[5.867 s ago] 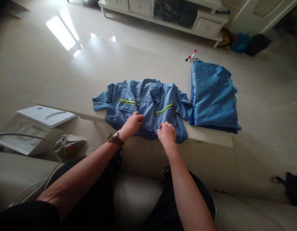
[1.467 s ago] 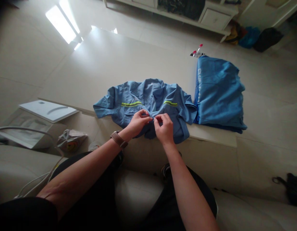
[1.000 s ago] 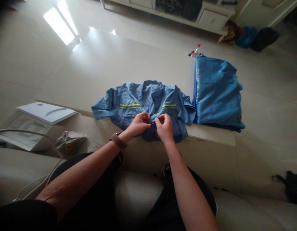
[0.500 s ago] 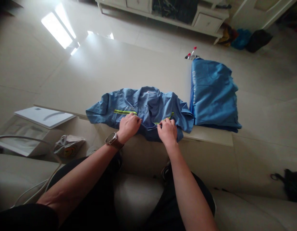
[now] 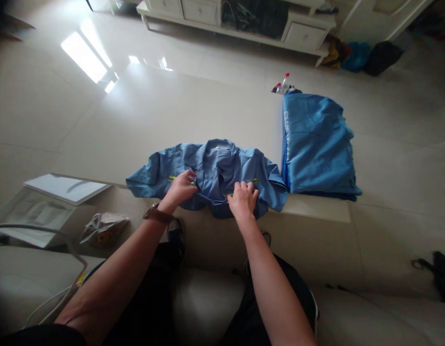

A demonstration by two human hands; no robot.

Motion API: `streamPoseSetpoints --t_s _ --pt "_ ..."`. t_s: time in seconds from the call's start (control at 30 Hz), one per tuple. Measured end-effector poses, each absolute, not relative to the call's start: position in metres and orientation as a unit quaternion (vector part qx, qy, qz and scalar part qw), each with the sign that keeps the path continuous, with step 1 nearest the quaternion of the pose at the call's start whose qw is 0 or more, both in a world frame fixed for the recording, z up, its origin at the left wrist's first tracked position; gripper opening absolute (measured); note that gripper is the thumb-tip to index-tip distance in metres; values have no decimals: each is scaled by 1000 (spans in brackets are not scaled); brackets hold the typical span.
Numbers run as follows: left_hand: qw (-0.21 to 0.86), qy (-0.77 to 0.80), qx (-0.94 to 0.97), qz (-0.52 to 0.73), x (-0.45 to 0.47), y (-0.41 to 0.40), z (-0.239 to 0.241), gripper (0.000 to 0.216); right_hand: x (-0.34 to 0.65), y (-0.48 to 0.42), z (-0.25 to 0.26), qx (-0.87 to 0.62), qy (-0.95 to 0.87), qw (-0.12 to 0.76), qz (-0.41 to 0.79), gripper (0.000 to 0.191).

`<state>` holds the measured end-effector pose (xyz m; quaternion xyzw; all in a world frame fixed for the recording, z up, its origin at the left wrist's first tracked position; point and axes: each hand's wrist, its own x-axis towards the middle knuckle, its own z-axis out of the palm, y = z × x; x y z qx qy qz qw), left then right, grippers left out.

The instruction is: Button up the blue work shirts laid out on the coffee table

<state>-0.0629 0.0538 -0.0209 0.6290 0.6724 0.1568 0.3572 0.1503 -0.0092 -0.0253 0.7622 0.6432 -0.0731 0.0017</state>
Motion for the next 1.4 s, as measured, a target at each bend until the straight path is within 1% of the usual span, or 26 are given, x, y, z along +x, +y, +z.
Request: streamPoseSetpoints --t_s 0.1,0.17,0.27,0.37,0.43,0.53,0.63,0.7,0.77,0.9,1.0,1.1,1.17,1.23,1.33,1.4 --pt "468 673 522 237 -66 59 -22 49 147 -6 -28 754 651 16 -85 23" --pt "508 668 469 276 -65 60 -21 46 145 -4 -30 750 655 31 -94 18" --pt "539 648 440 310 -63 61 -19 35 144 -3 -32 744 659 46 -97 20" --pt "539 627 452 336 -64 63 -17 28 146 -3 -31 742 662 36 -99 22" --pt "513 628 474 343 -66 65 -14 26 148 -3 -28 747 657 5 -105 20" --pt "411 637 582 296 -70 63 -11 33 152 -1 -20 758 641 -52 -106 15" --pt "290 619 713 157 -73 56 -10 40 155 -1 -14 762 635 -77 -107 11" --pt "242 623 742 57 -74 52 -10 36 154 -1 -12 762 633 -77 -117 10" --pt "208 634 744 -7 -72 49 -9 30 153 -2 -12 762 631 -75 -125 9" --pt "142 641 754 -31 -64 45 -3 36 152 -2 -12 759 634 -82 -125 9" --pt "118 640 758 -34 -57 40 -2 41 151 -2 -10 759 633 -91 -123 9" --pt "128 637 759 -39 -50 35 -7 32 151 -2 -10 758 631 -102 -129 10" --pt "146 635 758 -29 -46 33 -10 23 151 -2 -10 756 631 -112 -136 10" --pt "169 642 748 11 -43 34 -11 19 151 -2 -10 752 631 -126 -141 10" --pt "225 647 714 145 -43 42 -9 15 152 -1 -8 734 640 -165 -156 12" --pt "313 627 672 240 -45 49 -8 11 152 -1 -6 708 651 -210 -177 13"
